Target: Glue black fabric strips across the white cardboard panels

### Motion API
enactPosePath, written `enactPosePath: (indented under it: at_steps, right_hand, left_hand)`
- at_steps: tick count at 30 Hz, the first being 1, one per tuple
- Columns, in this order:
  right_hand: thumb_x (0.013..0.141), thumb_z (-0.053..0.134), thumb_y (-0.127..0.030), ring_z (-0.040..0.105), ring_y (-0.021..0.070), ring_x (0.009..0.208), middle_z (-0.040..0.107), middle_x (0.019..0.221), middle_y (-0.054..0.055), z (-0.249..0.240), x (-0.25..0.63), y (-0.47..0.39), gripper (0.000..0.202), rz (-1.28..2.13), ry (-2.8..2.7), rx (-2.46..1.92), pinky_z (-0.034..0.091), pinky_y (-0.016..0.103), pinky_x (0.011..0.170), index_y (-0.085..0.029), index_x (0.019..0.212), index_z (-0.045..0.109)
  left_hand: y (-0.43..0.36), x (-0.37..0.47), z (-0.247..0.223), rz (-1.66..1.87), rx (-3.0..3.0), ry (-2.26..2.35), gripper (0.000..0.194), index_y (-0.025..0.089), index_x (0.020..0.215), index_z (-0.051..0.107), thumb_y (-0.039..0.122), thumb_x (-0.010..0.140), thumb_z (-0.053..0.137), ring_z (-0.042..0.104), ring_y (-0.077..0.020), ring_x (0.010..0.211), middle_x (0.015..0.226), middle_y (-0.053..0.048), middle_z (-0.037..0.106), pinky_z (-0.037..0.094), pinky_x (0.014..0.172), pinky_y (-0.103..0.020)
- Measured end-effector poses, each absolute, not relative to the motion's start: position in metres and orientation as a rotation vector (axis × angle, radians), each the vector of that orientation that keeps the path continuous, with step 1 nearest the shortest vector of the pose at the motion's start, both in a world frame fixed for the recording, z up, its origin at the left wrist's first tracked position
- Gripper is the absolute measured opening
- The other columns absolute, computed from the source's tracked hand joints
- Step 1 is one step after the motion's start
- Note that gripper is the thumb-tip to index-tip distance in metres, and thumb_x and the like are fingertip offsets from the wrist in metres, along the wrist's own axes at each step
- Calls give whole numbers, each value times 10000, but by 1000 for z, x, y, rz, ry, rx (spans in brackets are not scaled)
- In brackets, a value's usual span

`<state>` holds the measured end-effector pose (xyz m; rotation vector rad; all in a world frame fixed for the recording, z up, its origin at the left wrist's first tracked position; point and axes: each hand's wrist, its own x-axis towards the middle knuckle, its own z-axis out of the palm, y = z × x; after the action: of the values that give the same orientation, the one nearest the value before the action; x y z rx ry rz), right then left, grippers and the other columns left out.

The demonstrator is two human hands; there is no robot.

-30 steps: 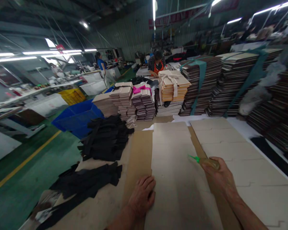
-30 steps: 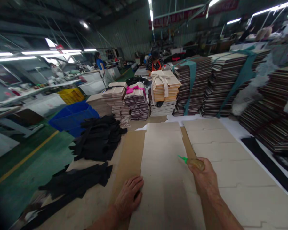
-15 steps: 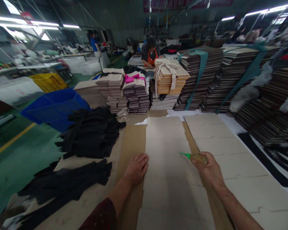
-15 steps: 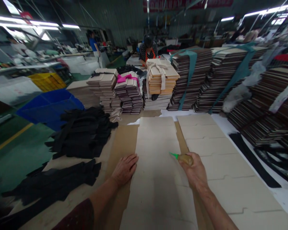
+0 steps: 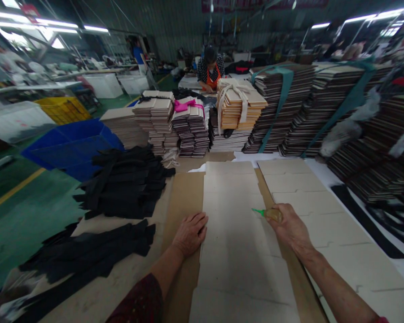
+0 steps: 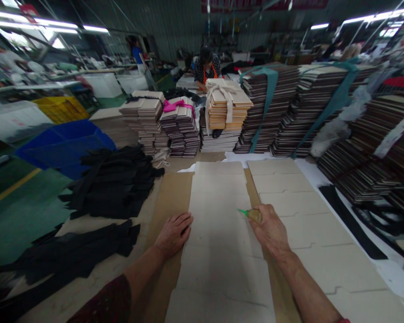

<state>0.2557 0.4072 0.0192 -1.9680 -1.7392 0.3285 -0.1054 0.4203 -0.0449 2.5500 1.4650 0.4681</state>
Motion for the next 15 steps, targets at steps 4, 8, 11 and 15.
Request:
enactPosePath:
  at_steps: [4,8,11,15]
  right_hand:
    - [825,536,-419,593,222,918,560,1102,40,27,262,409,278,323,-1803,-2026,449,338,738,-257,1050,554]
    - [809,561,-427,595,221,912,558,1090,36,27,267,405,304,410,-1799,-2002,454,346,767,-250,1055,553]
    - [794,576,-429,591,219,916,563,1083,41,22,266,403,309,443,-1764,-1951,458,351,795,-240,1039,560]
    - [779,596,-451,585,221,902,578,1062,37,14,256,405,321,480,-1687,-1929,462,361,801,-245,1024,574]
  left_hand:
    - [420,-105,-45,466,2548,1472,394,278,1322,542,269,931,495,475,-241,1263,1384,-40,569,396,1030,-466]
    - [420,-105,-44,469,2543,1466,390,274,1315,548,270,927,500,481,-248,1257,1378,-45,575,396,1024,-473]
    - [420,-105,-43,473,2539,1458,388,267,1311,551,268,926,500,481,-248,1260,1384,-47,570,396,1027,-470]
    - [421,-105,-42,464,2530,1462,388,261,1310,551,265,925,500,481,-248,1259,1383,-52,570,400,1020,-473]
